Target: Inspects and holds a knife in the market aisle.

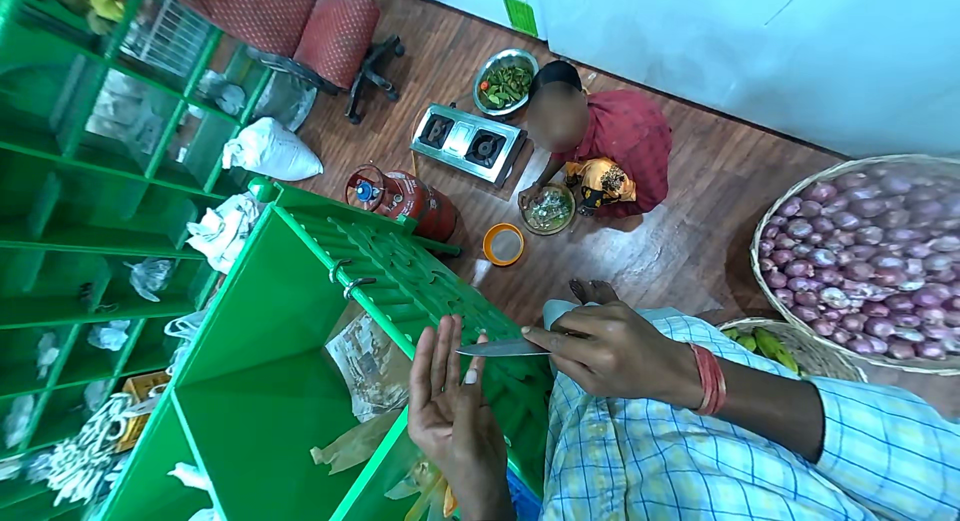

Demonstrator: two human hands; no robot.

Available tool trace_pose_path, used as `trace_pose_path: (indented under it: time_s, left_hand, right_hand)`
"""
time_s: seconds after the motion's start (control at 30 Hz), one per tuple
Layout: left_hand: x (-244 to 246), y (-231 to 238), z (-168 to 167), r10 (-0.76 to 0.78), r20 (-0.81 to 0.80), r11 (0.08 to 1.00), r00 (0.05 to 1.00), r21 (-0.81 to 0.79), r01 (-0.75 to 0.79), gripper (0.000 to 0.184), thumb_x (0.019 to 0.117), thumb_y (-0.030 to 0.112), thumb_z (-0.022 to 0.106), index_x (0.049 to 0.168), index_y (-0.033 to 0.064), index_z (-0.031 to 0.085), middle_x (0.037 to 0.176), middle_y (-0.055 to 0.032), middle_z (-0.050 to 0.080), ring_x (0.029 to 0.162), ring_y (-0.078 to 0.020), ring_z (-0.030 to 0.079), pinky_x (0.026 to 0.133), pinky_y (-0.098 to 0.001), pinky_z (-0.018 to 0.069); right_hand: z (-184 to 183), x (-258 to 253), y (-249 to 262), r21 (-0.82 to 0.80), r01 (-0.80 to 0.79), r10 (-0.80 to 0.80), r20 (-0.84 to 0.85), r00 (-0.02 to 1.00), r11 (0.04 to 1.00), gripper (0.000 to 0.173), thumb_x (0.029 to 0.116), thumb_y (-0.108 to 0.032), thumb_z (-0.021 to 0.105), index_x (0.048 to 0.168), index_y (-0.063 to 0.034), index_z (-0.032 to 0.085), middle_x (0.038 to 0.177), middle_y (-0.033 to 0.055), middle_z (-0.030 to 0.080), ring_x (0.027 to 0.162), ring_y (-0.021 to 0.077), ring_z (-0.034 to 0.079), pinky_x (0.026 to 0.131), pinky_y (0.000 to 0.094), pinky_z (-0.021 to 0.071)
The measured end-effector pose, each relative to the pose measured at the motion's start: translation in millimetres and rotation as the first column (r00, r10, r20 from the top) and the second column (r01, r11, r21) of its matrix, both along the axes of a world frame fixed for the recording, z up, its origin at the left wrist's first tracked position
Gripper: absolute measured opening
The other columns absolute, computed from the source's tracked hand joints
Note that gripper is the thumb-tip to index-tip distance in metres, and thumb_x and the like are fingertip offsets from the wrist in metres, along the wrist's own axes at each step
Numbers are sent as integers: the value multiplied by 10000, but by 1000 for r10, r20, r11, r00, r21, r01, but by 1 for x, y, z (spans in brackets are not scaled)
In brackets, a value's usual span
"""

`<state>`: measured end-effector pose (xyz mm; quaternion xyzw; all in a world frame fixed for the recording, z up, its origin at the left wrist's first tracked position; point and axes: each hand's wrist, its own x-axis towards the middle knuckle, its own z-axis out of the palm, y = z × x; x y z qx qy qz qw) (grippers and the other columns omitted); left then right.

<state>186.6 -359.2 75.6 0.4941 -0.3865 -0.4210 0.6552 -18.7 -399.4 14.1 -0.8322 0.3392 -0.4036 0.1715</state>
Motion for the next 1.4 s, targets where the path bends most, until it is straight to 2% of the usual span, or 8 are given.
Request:
trace_pose_path:
  time_s: [0.3,0.5,0.63,0.77,0.9,1.17,1.4]
  left_hand:
    - [1,-1,-1,30,15,999,999,19,-30,551,894,18,668,1425,-12,526,1398,-229,614,1282,-338,627,1002,-452,578]
    - [4,0,-7,-13,-138,999,990,33,18,521,902,-10,633,1416,13,550,1377,-218,633,1234,-280,663,963,-369,588]
    - [3,0,-8,-35,-215,999,976,19,41,490,923,9,644,1408,29,569,1369,-213,640,1240,-279,658,984,-368,574]
    - [3,0,-9,-64,-241,998,968,2,67,516,920,65,720,1415,38,577,1376,-206,638,1263,-282,645,1029,-380,550]
    - [3,0,-10,-84,-247,996,966,-7,85,530,921,68,727,1423,30,562,1387,-212,628,1279,-290,632,1054,-393,535]
    - [2,1,-10,-64,-250,998,966,-5,65,521,919,46,716,1417,21,561,1382,-218,629,1267,-292,640,1030,-389,551]
    - [2,0,-9,-71,-247,997,966,-28,66,537,916,122,763,1411,32,575,1378,-220,631,1280,-308,631,1053,-411,539]
  right_hand:
    - [1,1,1,-8,-11,11,16,1000,1000,296,968,-195,612,1219,-143,761,761,-3,651,619,99,594,517,252,478]
    - [2,3,3,-3,-53,53,15,998,999,308,982,-189,602,1248,-144,749,781,6,658,618,112,591,519,258,478]
    - [3,4,3,-10,-50,50,16,999,999,307,981,-183,601,1247,-139,749,778,8,658,614,113,591,513,259,474]
    - [3,2,3,-20,-43,43,17,999,999,302,983,-180,600,1242,-131,747,782,10,666,624,116,601,521,262,478]
    - [4,1,2,-29,-36,37,21,999,999,296,984,-177,603,1237,-128,749,777,7,662,623,115,598,520,261,477]
    - [4,1,2,-21,-36,36,17,999,999,301,984,-168,602,1243,-127,750,780,5,658,621,110,591,516,256,470]
    - [5,1,2,-18,-40,40,33,999,999,293,987,-170,605,1235,-127,754,770,7,657,621,109,595,521,252,476]
